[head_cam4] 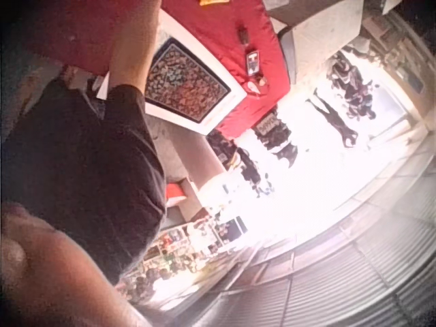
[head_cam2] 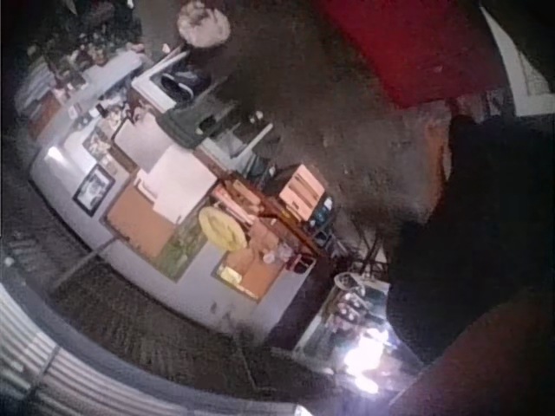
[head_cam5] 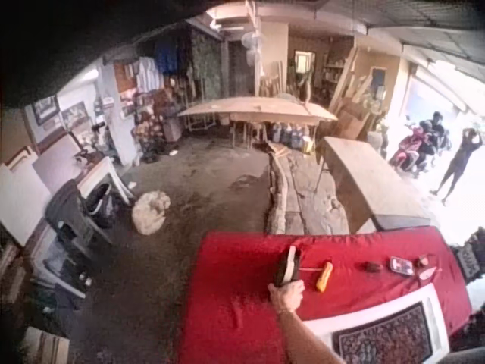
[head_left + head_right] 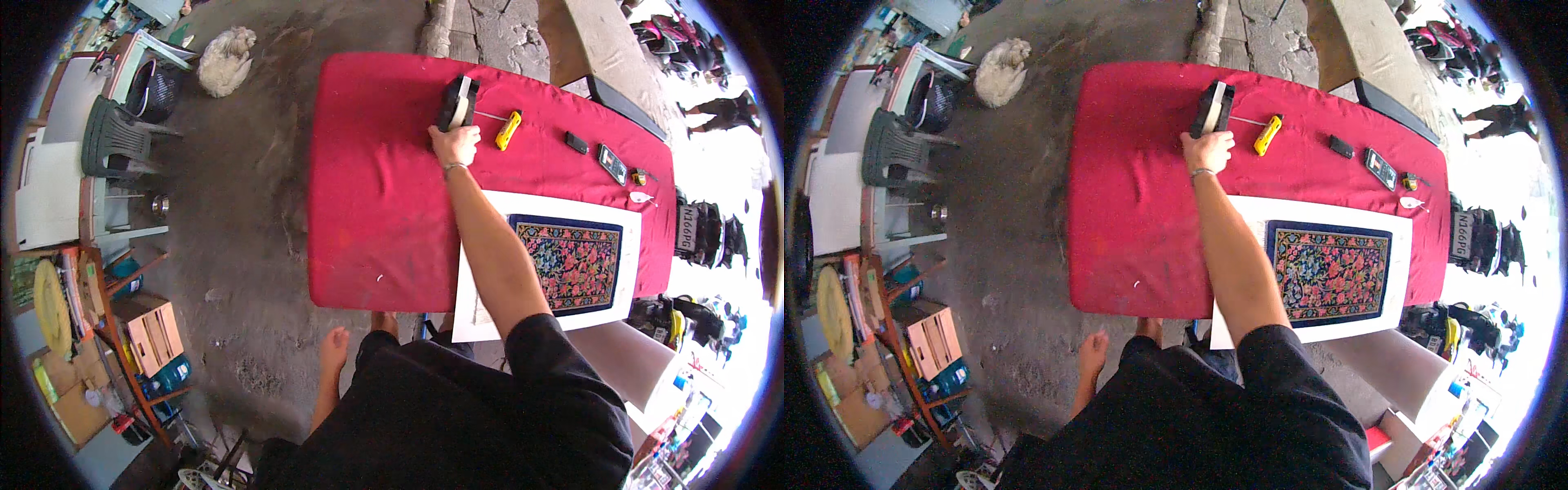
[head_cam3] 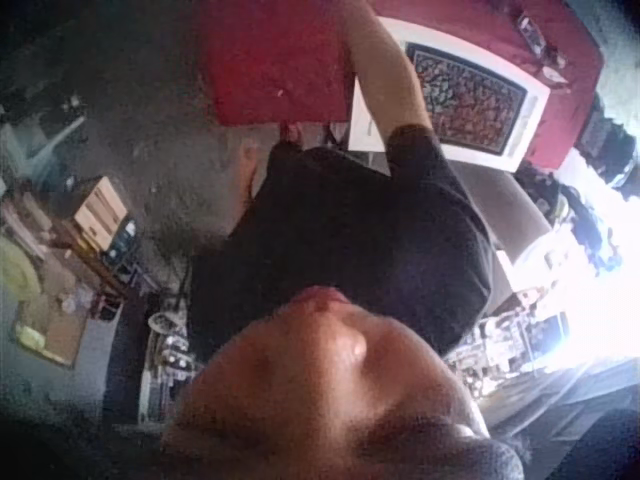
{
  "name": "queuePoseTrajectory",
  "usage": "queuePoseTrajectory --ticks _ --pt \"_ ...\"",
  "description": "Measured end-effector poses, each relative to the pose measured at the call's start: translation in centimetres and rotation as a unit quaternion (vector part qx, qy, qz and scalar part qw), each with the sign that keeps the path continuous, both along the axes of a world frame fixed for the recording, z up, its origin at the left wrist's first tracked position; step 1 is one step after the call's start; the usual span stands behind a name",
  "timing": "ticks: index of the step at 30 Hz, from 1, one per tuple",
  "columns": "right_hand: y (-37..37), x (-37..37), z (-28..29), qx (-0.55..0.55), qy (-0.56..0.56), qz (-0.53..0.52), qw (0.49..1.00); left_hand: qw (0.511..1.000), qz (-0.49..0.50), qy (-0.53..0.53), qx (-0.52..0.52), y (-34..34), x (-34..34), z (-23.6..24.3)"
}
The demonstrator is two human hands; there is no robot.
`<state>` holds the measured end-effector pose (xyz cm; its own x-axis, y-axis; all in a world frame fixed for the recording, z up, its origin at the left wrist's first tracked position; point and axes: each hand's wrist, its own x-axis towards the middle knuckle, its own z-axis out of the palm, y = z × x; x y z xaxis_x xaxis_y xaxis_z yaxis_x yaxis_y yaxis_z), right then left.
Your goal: The person mounts a small floral rug onto a white board by hand, smoothing the surface and aligning the edges. They repeatedly adjust the rug's position and press down on the corners to secure it.
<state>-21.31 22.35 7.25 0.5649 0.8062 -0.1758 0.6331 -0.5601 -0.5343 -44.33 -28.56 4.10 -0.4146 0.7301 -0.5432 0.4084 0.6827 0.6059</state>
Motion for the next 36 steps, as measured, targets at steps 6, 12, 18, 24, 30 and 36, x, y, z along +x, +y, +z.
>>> queuePoseTrajectory --ticks 6,12,18,24,30,36 --pt "-1.7 6.1 5.6 0.032 -0.025 0.455 0.890 0.985 0.016 -0.093 -0.146 -5.5 -5.0 -6.4" --pt "-0.9 -0.5 13.0 -0.050 -0.158 0.867 0.471 0.983 0.009 -0.103 -0.152 -5.9 -6.1 -5.0" --pt "1.2 -3.2 8.1 0.057 -0.164 0.896 0.409 0.974 -0.079 -0.086 -0.195 -5.5 -8.0 -9.6" --pt "-8.8 1.3 6.7 0.039 -0.012 0.377 0.925 0.957 -0.258 -0.116 -0.066 5.6 -7.5 -3.0" --pt "-20.6 -2.5 1.1 -0.064 0.443 0.120 0.886 0.915 -0.229 0.031 0.331 21.8 0.1 3.7" --pt "-21.2 -4.1 0.7 0.023 0.527 0.000 0.850 0.901 -0.261 0.005 0.346 28.4 2.4 2.6"
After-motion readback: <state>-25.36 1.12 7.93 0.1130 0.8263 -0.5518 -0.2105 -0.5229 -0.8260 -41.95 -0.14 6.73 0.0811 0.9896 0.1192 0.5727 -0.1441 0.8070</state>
